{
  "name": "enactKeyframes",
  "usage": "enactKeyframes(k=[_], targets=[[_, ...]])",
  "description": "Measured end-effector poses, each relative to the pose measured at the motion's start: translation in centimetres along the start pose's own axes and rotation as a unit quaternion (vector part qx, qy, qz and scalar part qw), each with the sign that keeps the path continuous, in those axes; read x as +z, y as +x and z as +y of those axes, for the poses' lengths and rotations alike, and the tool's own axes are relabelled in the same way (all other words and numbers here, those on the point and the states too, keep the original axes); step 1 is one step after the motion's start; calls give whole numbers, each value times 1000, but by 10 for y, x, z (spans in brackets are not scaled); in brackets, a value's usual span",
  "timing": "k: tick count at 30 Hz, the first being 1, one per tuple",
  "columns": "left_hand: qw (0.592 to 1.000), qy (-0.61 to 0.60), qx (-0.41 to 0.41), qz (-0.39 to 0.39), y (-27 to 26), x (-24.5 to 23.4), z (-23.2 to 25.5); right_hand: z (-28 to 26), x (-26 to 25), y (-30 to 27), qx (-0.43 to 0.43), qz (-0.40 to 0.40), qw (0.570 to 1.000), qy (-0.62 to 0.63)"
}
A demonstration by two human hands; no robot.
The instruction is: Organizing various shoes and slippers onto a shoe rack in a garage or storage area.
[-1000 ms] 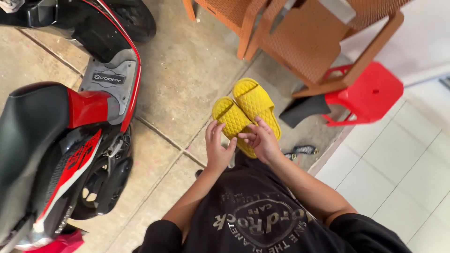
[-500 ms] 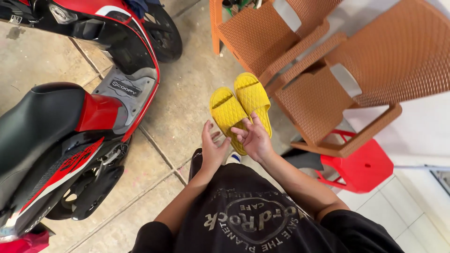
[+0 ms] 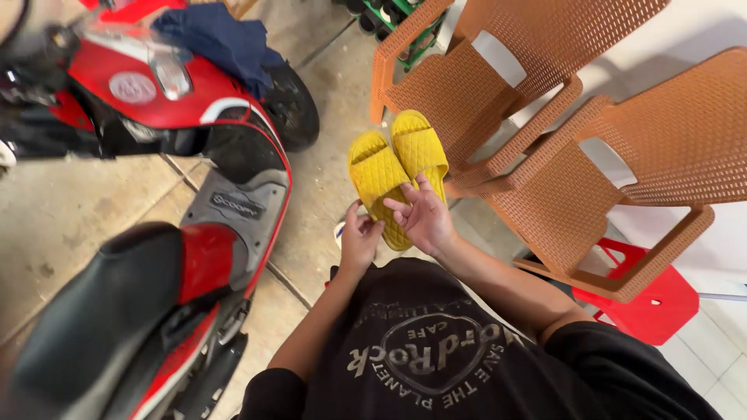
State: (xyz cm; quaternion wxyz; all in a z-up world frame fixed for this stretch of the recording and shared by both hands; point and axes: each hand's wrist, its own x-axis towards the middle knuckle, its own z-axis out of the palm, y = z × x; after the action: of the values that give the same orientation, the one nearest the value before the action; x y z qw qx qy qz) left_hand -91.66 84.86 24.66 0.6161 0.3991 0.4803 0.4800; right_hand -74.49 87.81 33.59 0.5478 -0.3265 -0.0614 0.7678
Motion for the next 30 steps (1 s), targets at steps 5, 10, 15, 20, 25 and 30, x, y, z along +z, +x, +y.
enactKeyframes(k=[5,10,15,20,25,30], targets=[[999,30,-11,0,79,-44,71,-5,51,70,-12,16,1000,21],[999,33,7,-20,154,-59,90,-37,84,132,-16,76,997,-24],[998,23,-53,-4,235,-52,94,-67,63,212,-11,138,987,-84],[996,35,-85,-18,347,-44,106,-121,58,312,-18,178,982,-68],[996,34,-79,-6,467,-32,117,-197,85,403,-26,198,978,-60],[995,16,-101,12,556,-22,132,-249,91,457,-66,219,971,-63]])
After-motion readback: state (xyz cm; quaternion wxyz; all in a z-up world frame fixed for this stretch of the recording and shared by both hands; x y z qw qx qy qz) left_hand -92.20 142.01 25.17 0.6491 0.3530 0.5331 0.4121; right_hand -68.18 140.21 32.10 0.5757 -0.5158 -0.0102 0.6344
